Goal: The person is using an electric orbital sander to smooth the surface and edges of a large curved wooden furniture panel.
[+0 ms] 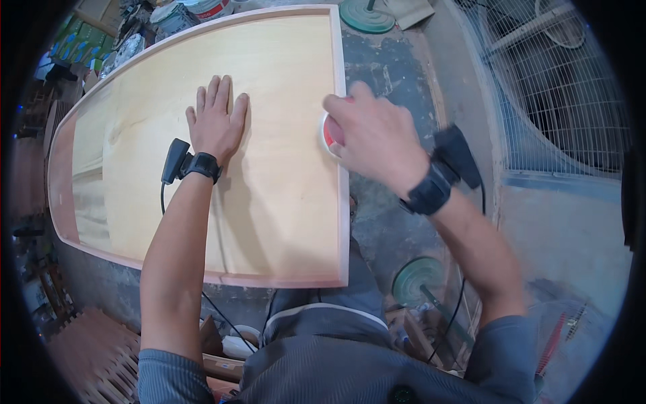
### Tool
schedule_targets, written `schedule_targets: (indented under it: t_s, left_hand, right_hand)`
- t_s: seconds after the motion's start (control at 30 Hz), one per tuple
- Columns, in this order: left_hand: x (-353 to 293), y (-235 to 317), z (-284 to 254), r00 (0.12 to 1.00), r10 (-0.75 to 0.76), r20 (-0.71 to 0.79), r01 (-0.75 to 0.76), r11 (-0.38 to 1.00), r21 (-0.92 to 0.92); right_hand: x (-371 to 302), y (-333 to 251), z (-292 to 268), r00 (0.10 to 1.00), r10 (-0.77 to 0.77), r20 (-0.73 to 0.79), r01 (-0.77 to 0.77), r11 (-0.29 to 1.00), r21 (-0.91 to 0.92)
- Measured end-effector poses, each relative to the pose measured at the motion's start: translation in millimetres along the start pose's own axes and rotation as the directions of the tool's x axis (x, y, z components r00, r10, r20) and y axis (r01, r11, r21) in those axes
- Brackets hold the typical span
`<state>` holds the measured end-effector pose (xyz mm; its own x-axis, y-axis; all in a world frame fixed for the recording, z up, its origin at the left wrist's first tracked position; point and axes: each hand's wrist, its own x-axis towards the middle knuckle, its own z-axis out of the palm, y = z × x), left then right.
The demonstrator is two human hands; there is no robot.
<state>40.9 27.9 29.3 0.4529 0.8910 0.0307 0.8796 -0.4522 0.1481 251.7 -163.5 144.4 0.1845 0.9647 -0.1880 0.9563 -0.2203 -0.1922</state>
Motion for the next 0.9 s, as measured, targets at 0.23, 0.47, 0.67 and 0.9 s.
schedule_targets:
  t_s: [0.23, 0.47, 0.67, 0.9]
  left_hand:
    - [17.3, 8.4, 4.8, 0.997, -0.032, -0.067, 0.037, 0.997, 0.065]
    - [16.3, 10.0, 3.7, 0.997, -0.05, -0.054, 0.055, 0.995, 0.078]
    - [10.1, 8.5, 6.0, 0.998, -0.048, -0.036, 0.051, 0.995, 0.085]
    - [9.3, 1.3, 3.1, 0.997, -0.073, -0.022, 0.074, 0.996, 0.046]
  right_hand:
    - [0.0, 88.6, 93.4, 0.926, 0.332, -0.177, -0.031, 0.536, 0.843]
    - [18.6, 104.0, 127.2, 0.933, 0.272, 0.236, -0.165, -0.259, 0.952]
    - [36.0, 73.7, 19.0, 0.917, -0.122, -0.38, 0.231, 0.939, 0.255]
    - [74.0, 54.3, -15.7, 0.967, -0.249, -0.052, 0.248, 0.969, -0.015]
